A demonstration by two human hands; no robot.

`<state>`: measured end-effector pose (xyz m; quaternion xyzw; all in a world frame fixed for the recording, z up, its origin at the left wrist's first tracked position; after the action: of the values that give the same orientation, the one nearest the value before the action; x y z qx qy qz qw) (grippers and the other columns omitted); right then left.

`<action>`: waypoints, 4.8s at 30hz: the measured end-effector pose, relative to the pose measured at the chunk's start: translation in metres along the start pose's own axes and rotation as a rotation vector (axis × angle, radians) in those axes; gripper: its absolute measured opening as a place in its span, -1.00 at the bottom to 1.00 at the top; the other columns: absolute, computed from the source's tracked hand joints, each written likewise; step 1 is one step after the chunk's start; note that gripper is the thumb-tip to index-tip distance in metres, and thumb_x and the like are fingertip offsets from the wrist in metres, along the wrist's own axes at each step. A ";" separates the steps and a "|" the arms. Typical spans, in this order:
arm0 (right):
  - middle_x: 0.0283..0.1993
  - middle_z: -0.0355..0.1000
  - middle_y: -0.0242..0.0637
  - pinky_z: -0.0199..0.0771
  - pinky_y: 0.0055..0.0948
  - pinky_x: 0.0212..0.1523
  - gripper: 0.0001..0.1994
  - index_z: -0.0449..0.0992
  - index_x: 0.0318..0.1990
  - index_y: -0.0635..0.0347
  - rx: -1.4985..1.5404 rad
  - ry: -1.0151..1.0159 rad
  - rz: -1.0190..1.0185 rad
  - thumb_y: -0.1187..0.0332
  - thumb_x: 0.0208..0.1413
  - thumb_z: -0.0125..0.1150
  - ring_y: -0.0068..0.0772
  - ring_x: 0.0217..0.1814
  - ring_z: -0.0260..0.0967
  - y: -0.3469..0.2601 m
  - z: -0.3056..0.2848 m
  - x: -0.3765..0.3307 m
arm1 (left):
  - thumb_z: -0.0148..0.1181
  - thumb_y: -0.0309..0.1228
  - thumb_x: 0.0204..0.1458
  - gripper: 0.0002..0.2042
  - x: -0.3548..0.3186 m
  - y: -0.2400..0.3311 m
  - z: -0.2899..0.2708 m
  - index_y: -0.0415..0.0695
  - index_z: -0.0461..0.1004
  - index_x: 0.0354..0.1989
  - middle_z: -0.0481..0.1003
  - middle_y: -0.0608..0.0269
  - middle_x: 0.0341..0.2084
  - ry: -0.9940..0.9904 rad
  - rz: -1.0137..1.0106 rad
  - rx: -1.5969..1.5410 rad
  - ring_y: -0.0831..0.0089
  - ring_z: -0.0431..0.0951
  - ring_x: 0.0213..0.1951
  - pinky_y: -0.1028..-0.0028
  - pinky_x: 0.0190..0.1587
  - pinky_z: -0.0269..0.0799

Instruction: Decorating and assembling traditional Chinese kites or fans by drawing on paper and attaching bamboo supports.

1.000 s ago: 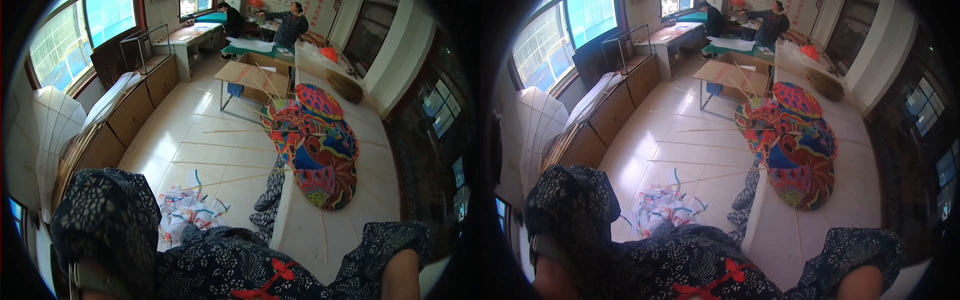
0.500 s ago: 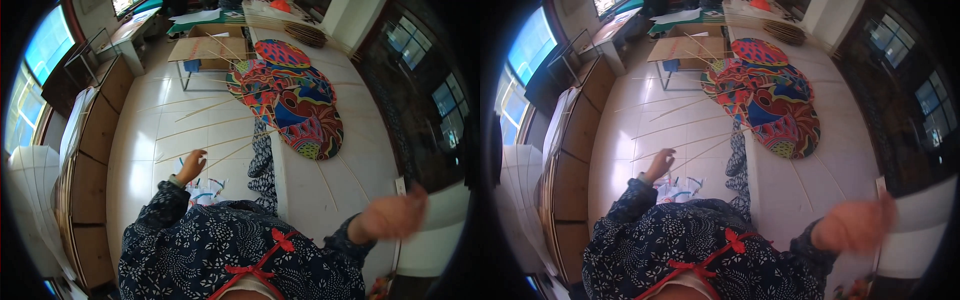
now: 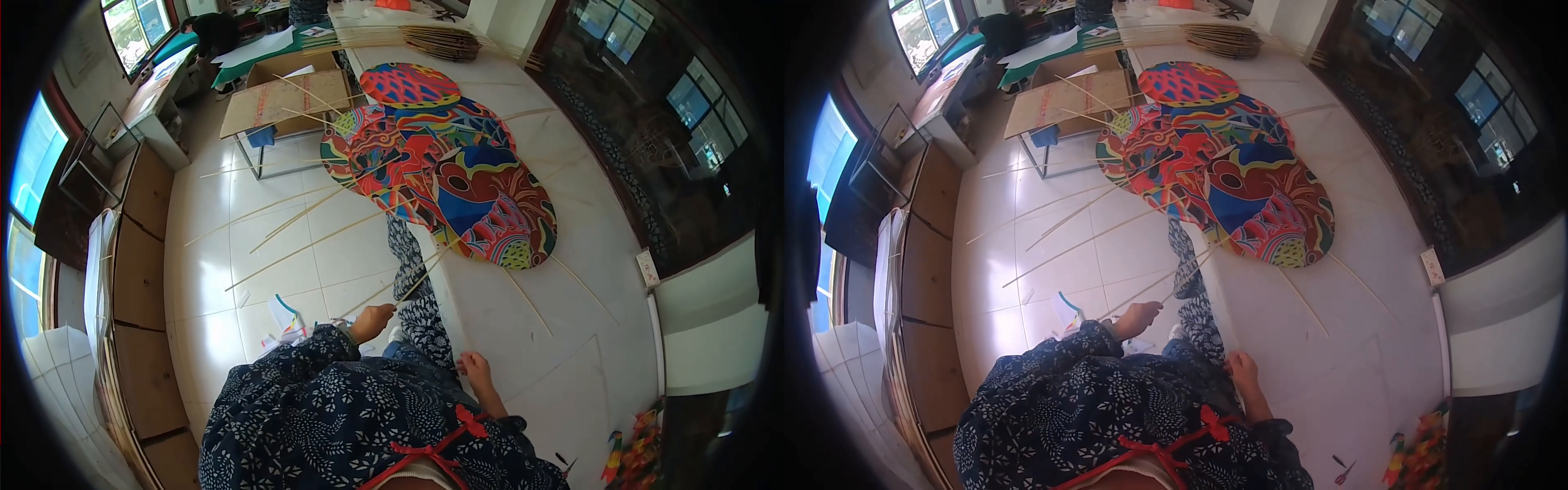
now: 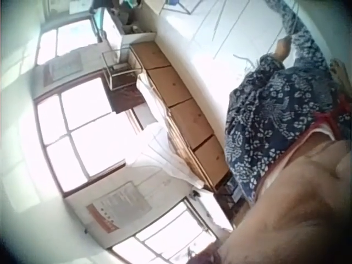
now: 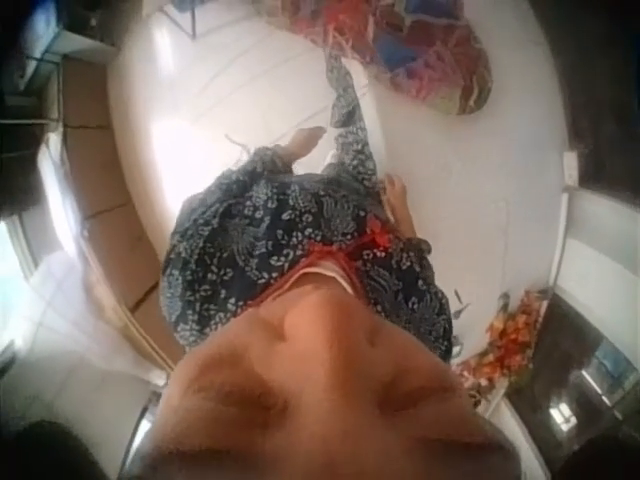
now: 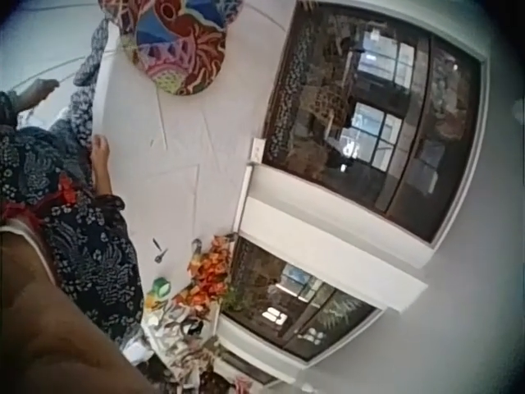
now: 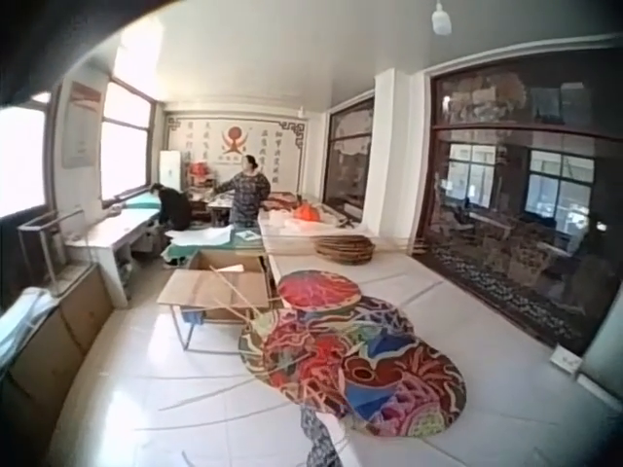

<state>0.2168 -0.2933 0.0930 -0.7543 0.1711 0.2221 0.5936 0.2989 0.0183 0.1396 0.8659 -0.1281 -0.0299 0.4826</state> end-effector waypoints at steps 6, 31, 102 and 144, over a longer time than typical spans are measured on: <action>-0.13 0.30 -0.41 0.37 -0.42 -0.26 -0.63 0.28 -0.02 0.10 0.150 -0.008 -0.066 0.11 0.11 0.03 -0.51 -0.11 0.26 -0.061 0.065 0.186 | 0.05 -0.49 -0.04 -0.75 0.009 -0.055 -0.009 -0.20 0.43 -0.15 0.48 0.04 -0.54 -0.050 0.141 0.113 0.20 0.50 -0.52 0.35 -0.44 0.42; -0.60 0.23 -0.40 0.15 -0.48 -0.56 -0.87 0.26 -0.35 0.03 1.109 -0.189 -0.246 0.29 0.23 -0.18 -0.57 -0.67 0.06 -0.251 0.141 0.298 | 0.03 -0.52 -0.07 -0.73 0.063 -0.094 -0.093 -0.21 0.32 -0.13 0.46 -0.05 -0.34 0.025 -0.234 0.471 0.05 0.50 -0.36 0.21 -0.36 0.42; -0.66 0.03 -0.47 0.04 -0.48 -0.60 -0.76 0.13 -0.45 0.03 1.146 0.111 -0.289 0.19 0.20 -0.07 -0.59 -0.70 -0.08 -0.400 0.268 0.332 | 0.01 -0.54 -0.09 -0.86 0.182 -0.153 -0.306 -0.15 0.33 -0.31 0.42 0.05 -0.62 -0.072 0.103 0.369 0.04 0.45 -0.59 0.24 -0.56 0.36; -0.15 0.37 -0.08 0.34 -0.17 0.04 -0.74 0.33 -0.19 0.23 1.146 -0.254 0.108 0.22 0.11 0.01 -0.16 -0.02 0.33 -0.403 0.465 0.446 | 0.03 -0.51 -0.10 -0.69 0.248 -0.269 -0.517 -0.12 0.39 -0.10 0.48 0.18 -0.33 0.157 0.222 0.769 0.10 0.45 -0.19 0.28 -0.03 0.32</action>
<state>0.7422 0.2563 0.0918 -0.2707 0.2295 0.2127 0.9104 0.6807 0.5191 0.2063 0.9639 -0.1854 0.1384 0.1321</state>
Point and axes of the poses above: each hand's wrist, its own x-axis towards the middle knuckle, its own z-axis out of the palm, y = z × x, the point moved 8 cm from there along x, towards the middle knuckle
